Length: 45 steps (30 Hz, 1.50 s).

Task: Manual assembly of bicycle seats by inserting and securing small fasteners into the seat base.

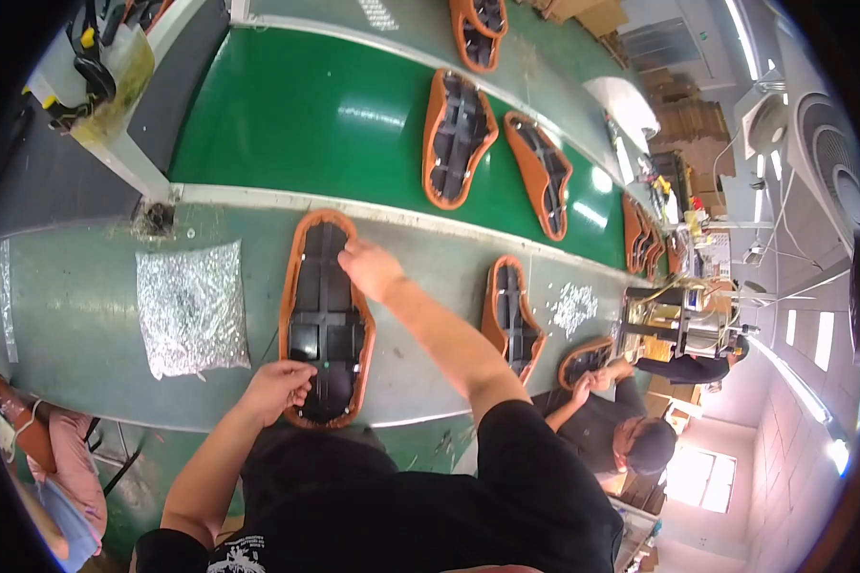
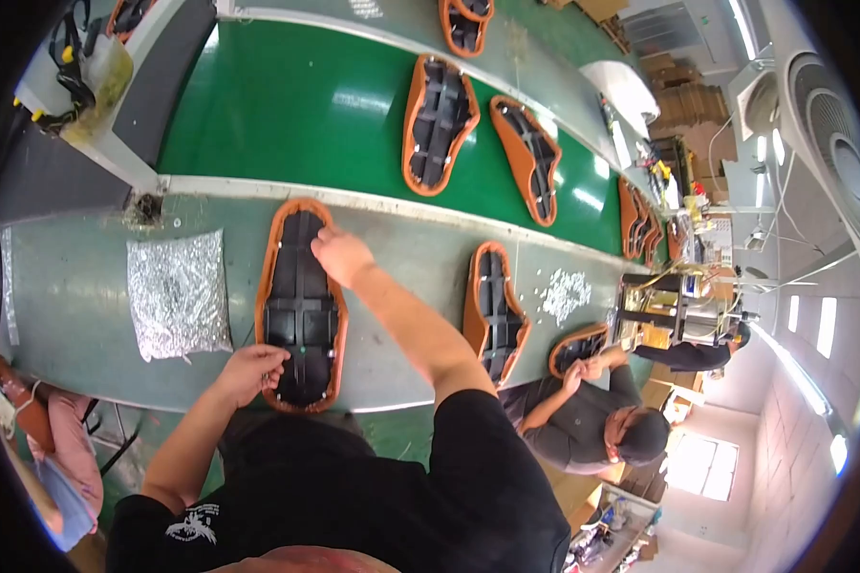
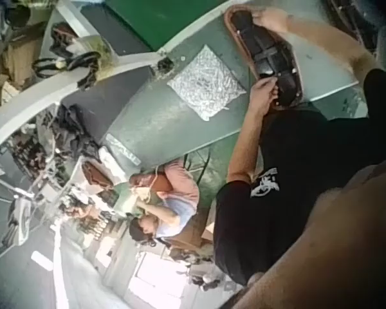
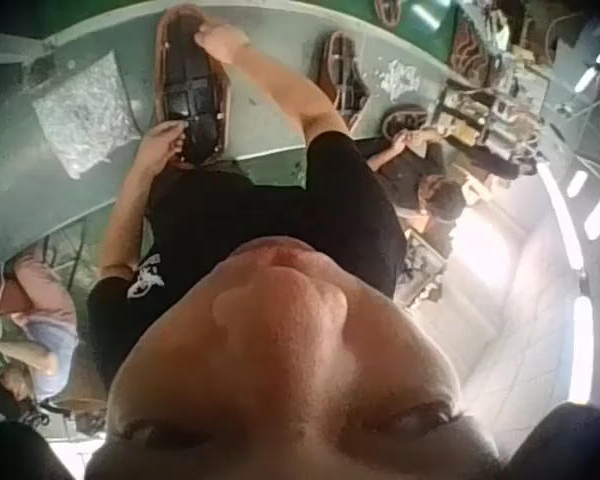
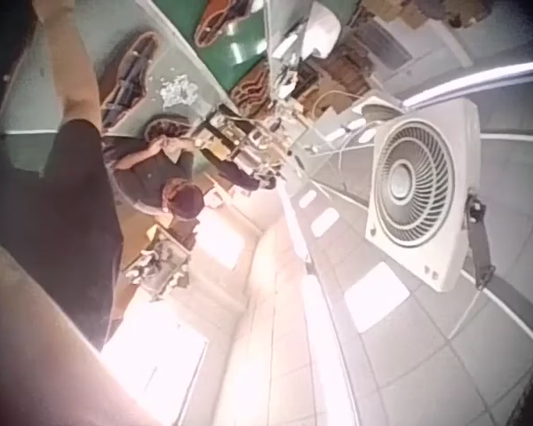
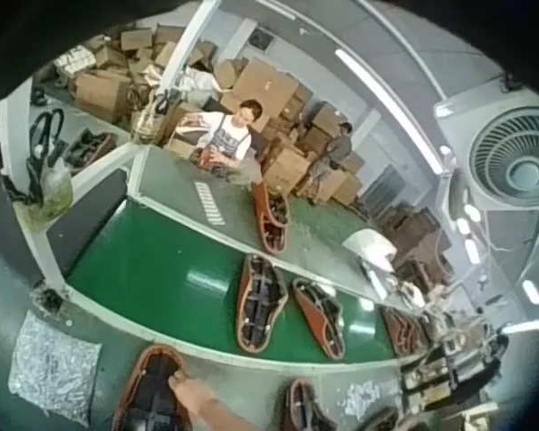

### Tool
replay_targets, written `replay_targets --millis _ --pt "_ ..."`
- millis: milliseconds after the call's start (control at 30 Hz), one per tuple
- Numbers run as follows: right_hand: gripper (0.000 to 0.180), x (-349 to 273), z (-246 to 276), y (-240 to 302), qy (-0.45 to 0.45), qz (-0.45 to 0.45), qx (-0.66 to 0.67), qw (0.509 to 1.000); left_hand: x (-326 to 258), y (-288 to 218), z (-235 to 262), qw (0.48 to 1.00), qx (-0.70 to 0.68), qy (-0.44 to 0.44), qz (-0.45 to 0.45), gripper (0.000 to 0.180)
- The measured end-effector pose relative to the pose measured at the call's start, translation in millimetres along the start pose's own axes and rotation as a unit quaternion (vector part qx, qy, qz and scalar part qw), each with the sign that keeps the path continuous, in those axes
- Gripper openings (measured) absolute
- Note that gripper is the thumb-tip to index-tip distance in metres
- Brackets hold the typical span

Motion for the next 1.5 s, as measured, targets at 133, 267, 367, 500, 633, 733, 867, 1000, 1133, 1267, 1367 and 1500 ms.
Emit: replay_targets --millis 133,267,367,500,633,733,867,1000,1133,1267,1367,1500 --pt "0.010 27.1 5.6 -24.7 -0.019 -0.073 0.023 0.997 18.4 -32.9 8.4 1.000 0.013 -0.003 -0.022 0.018" --pt "0.010 10.6 -0.4 -11.8 -0.014 -0.081 0.042 0.996 -4.3 -21.3 4.3 1.000 -0.012 -0.017 -0.013 0.016" --pt "0.014 11.7 3.2 -9.0 0.028 -0.075 0.023 0.996 -3.0 -16.5 8.6 1.000 -0.011 -0.015 -0.008 0.018" --pt "0.040 19.4 1.5 -9.9 0.087 -0.131 0.014 0.987 -3.1 -19.5 6.3 1.000 -0.020 -0.003 -0.007 0.023" --pt "0.053 23.5 -7.6 -18.6 0.104 -0.176 0.048 0.978 -1.6 -24.9 7.8 0.998 -0.045 0.008 -0.032 0.026" --pt "0.055 23.1 -17.4 -29.9 0.083 -0.238 0.071 0.965 1.8 -27.8 9.0 0.998 -0.043 0.017 -0.035 0.028" --pt "0.051 22.9 2.4 -22.3 0.087 -0.279 0.096 0.952 -1.4 -24.1 16.2 0.999 -0.039 -0.011 -0.036 0.026" --pt "0.024 -2.5 25.7 -5.7 -0.082 -0.176 0.103 0.976 -3.5 -15.9 15.7 0.999 -0.042 -0.007 -0.028 0.025" --pt "0.028 -15.6 -9.5 4.0 0.013 -0.104 0.028 0.994 1.9 -4.6 16.2 0.999 -0.042 -0.015 -0.024 0.020" --pt "0.018 -20.7 -17.4 -21.5 0.088 -0.196 -0.009 0.977 2.7 -18.7 12.6 0.997 -0.038 -0.028 -0.062 0.017" --pt "0.020 -37.0 4.5 7.4 0.034 -0.157 0.061 0.985 -2.1 -29.8 9.1 0.997 -0.038 -0.040 -0.060 0.025" --pt "0.027 -58.7 28.6 67.3 -0.042 -0.116 0.434 0.892 1.7 -33.6 4.7 0.997 -0.040 -0.055 -0.035 0.027"
Point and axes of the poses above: each hand's wrist, its own x-axis towards the middle knuckle, its own z-axis out of the back of the hand, y = z × x, the point moved 7 cm from there along x, towards the middle knuckle, and after that the axes turned 5 degrees about -z, right-handed, at the moved point
